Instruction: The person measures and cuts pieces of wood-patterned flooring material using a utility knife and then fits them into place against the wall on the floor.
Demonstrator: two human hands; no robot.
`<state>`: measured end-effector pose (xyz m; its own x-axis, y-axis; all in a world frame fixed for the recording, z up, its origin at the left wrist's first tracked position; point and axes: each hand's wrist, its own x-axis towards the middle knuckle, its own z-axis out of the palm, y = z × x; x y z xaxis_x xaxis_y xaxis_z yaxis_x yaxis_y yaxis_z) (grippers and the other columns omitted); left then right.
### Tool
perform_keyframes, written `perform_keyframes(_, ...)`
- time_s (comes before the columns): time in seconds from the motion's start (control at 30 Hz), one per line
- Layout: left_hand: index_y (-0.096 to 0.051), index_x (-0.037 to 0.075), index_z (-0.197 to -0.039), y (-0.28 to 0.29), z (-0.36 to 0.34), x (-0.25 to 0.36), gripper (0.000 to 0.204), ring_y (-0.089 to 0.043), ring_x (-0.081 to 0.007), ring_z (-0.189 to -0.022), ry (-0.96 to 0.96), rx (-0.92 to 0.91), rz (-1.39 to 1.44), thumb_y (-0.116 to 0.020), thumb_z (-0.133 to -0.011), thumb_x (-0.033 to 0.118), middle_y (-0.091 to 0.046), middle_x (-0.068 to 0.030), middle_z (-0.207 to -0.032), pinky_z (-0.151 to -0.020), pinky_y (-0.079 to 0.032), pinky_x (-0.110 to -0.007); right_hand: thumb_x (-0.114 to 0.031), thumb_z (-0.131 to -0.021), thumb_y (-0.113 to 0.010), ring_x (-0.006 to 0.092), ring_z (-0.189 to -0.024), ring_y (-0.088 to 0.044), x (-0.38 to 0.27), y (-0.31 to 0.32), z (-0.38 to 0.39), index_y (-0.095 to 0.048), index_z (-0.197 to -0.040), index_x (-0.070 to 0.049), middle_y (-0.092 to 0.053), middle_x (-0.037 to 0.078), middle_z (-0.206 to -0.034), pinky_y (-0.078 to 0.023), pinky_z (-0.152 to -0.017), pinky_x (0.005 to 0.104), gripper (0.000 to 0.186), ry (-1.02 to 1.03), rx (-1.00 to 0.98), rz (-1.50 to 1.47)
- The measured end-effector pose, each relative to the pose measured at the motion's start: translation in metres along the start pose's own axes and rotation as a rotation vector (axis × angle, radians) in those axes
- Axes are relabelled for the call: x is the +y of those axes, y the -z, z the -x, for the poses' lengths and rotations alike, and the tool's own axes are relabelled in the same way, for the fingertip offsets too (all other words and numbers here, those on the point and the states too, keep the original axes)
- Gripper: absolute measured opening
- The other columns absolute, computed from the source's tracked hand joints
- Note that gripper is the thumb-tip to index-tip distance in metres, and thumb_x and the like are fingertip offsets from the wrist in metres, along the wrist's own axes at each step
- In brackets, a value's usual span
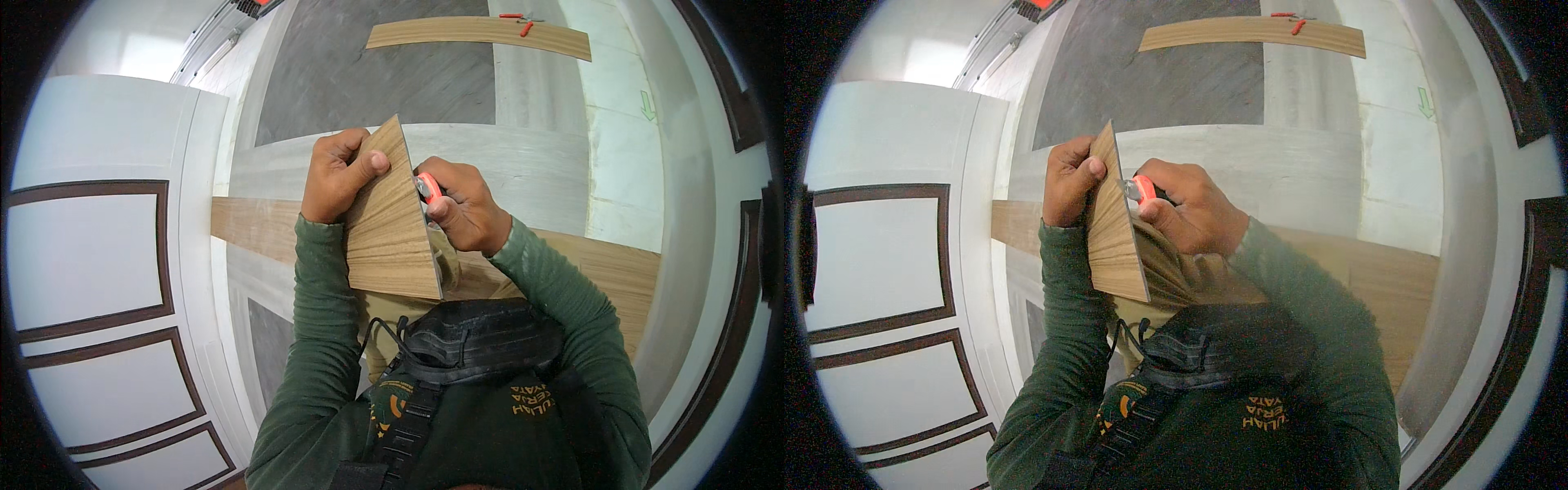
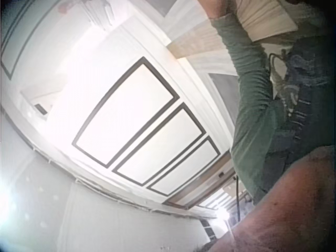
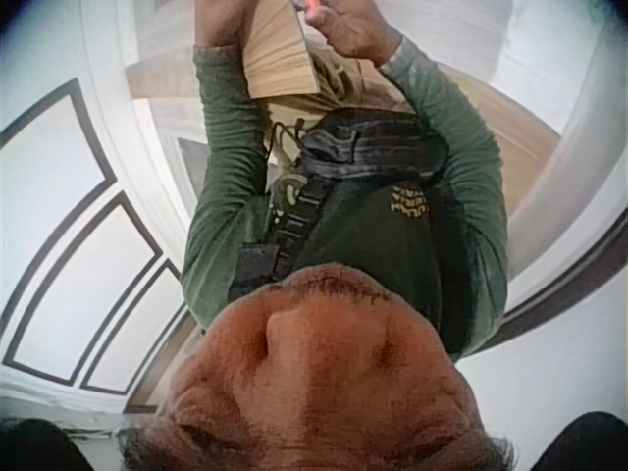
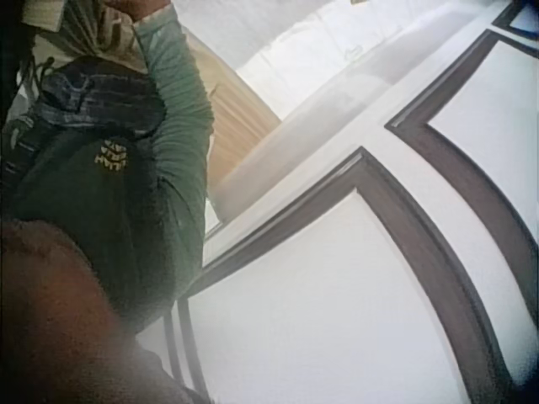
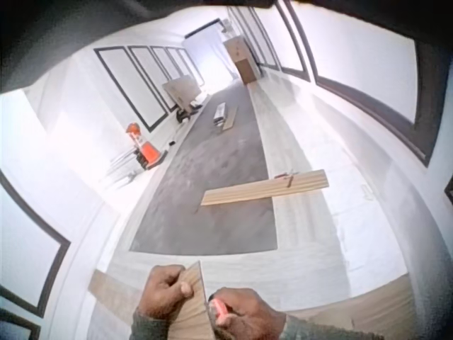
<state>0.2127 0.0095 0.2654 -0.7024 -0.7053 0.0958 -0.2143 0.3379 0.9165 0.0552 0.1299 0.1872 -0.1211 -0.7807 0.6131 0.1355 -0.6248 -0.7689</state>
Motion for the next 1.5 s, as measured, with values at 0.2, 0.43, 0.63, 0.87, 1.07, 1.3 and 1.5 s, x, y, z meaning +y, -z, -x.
perform_keyframes(0.2,-0.054,0.002,-0.068,0.002,-0.002,-0.002,0.042,-0.040,-0.0064,-0.060,-0.024,-0.041,-0.067,-0.074,-0.082,0.036,-0.046,0.0034,-0.061,-0.051,-0.031,-0.026,-0.045,-0.099,-0.052,0.0265,-0.068,-0.054,0.004,0.005,-0.006,-0.056,-0.094,0.000,-0.056,0.014,-0.078,-0.045,-0.064,0.0351,0.046,-0.045,-0.004,0.007)
perform_keyframes(0.43,-0.057,0.000,-0.068,-0.006,-0.002,-0.001,0.044,-0.042,-0.0063,-0.058,0.028,-0.053,0.038,-0.074,-0.081,0.039,-0.048,0.0025,-0.060,-0.050,-0.031,-0.026,-0.046,-0.098,-0.054,0.0198,-0.068,-0.049,0.019,0.009,-0.012,-0.055,-0.092,-0.001,-0.053,0.012,-0.074,-0.043,-0.064,0.0334,0.046,-0.052,0.023,0.017)
perform_keyframes(0.63,-0.059,0.000,-0.069,0.000,-0.003,-0.004,0.044,-0.043,-0.0070,-0.057,0.018,-0.085,-0.028,-0.074,-0.081,0.040,-0.049,0.0021,-0.058,-0.050,-0.033,-0.026,-0.047,-0.097,-0.054,0.0177,-0.069,-0.049,0.012,0.005,-0.010,-0.055,-0.091,-0.001,-0.053,0.010,-0.075,-0.043,-0.063,0.0330,0.047,-0.018,0.018,-0.091)
perform_keyframes(0.87,-0.060,-0.001,-0.072,-0.002,-0.007,-0.007,0.044,-0.043,-0.0070,-0.059,0.004,-0.099,0.016,-0.073,-0.082,0.039,-0.050,0.0017,-0.061,-0.051,-0.034,-0.026,-0.047,-0.098,-0.053,0.0208,-0.065,-0.049,0.019,0.009,-0.015,-0.054,-0.088,-0.002,-0.051,0.010,-0.072,-0.041,-0.060,0.0340,0.047,0.027,0.015,-0.023)
perform_keyframes(1.07,-0.060,-0.002,-0.074,-0.002,-0.010,-0.004,0.043,-0.043,-0.0068,-0.060,-0.005,-0.104,0.014,-0.072,-0.083,0.038,-0.050,0.0018,-0.062,-0.051,-0.034,-0.026,-0.046,-0.097,-0.055,0.0203,-0.063,-0.047,0.024,0.008,-0.020,-0.054,-0.087,-0.002,-0.049,0.009,-0.070,-0.040,-0.058,0.0343,0.045,0.040,0.048,0.015)
perform_keyframes(1.3,-0.060,-0.002,-0.075,-0.002,-0.015,-0.008,0.048,-0.044,-0.0072,-0.060,-0.026,-0.101,-0.001,-0.070,-0.084,0.043,-0.051,0.0010,-0.063,-0.051,-0.034,-0.026,-0.045,-0.097,-0.055,0.0203,-0.064,-0.048,0.026,0.008,-0.025,-0.054,-0.088,-0.002,-0.050,0.010,-0.071,-0.041,-0.060,0.0342,0.044,0.024,0.061,0.006)
perform_keyframes(1.5,-0.062,-0.003,-0.078,-0.002,-0.018,-0.007,0.050,-0.047,-0.0077,-0.061,-0.042,-0.108,0.003,-0.070,-0.085,0.046,-0.054,-0.0002,-0.064,-0.052,-0.037,-0.026,-0.046,-0.097,-0.055,0.0188,-0.066,-0.048,0.028,0.008,-0.030,-0.054,-0.088,-0.002,-0.051,0.011,-0.072,-0.042,-0.060,0.0333,0.045,0.012,0.079,-0.006)
